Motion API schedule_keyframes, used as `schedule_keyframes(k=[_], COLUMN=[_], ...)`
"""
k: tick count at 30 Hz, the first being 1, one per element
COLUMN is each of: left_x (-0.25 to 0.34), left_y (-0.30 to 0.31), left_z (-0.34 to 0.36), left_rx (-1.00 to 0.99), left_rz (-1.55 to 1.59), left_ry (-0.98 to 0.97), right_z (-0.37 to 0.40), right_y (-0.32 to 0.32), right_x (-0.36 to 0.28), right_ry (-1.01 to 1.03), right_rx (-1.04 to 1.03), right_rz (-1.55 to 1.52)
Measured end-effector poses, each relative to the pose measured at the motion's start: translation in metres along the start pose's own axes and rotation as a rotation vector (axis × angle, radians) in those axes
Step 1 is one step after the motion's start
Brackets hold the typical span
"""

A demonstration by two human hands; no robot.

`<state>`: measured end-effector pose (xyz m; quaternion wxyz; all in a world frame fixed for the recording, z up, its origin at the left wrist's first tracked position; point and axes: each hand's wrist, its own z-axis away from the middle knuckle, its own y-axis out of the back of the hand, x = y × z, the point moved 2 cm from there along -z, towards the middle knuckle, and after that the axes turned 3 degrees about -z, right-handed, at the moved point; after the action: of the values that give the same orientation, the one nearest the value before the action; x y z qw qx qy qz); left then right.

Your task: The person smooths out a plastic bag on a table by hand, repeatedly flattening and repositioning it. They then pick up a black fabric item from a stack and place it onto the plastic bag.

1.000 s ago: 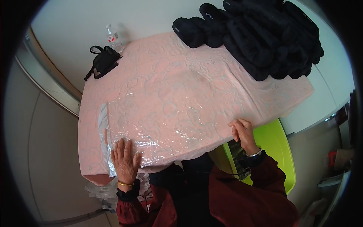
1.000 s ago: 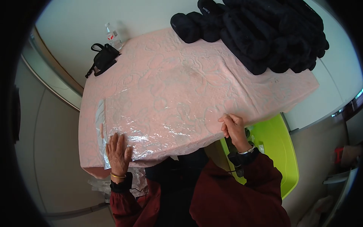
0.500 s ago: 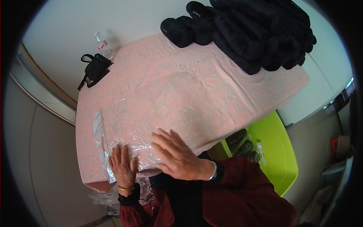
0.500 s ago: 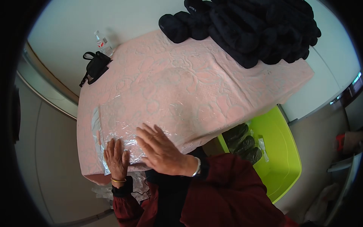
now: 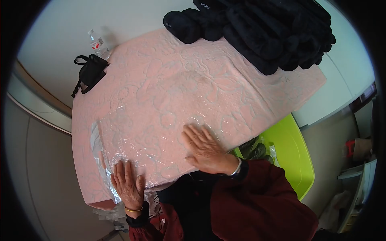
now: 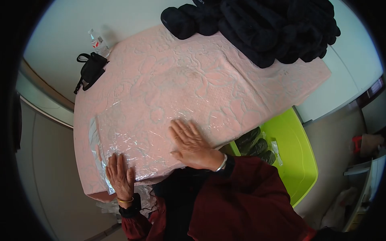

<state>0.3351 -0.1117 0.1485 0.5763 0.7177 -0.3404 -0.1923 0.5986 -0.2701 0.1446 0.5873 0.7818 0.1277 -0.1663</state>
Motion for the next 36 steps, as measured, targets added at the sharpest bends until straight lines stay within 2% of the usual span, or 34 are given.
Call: schedule_keyframes(k=[2, 6, 18, 23, 24, 29, 34, 36], left_x=[0.0, 0.001, -0.006, 0.014, 0.031, 0.135, 0.129, 0.101], left_y=[0.0, 0.001, 0.0, 0.001, 0.005, -0.006, -0.021, -0.017], left_z=[0.0, 0.0, 0.0, 0.001, 0.0, 0.0, -0.012, -0.007], left_rx=[0.0, 0.007, 0.049, 0.132, 0.132, 0.006, 0.015, -0.02], left_rz=[-0.003, -0.003, -0.004, -0.102, 0.004, 0.431, 0.406, 0.217], left_ry=[0.0, 0.0, -0.037, -0.047, -0.121, -0.468, -0.448, -0.421], right_z=[0.009, 0.022, 0.039, 0.059, 0.059, 0.025, 0.007, 0.011], right_y=[0.014, 0.026, 0.029, 0.03, 0.031, 0.026, 0.005, 0.012], right_x=[0.022, 0.045, 0.037, 0.024, 0.021, -0.017, 0.0, 0.0], right_ry=[-0.099, -0.12, -0.112, -0.215, -0.257, -0.004, 0.021, -0.009], right_rx=[-0.02, 0.031, 0.107, 0.126, 0.128, 0.164, 0.067, 0.0], right_rz=[0.09, 0.145, 0.161, 0.222, 0.23, 0.024, 0.101, 0.114])
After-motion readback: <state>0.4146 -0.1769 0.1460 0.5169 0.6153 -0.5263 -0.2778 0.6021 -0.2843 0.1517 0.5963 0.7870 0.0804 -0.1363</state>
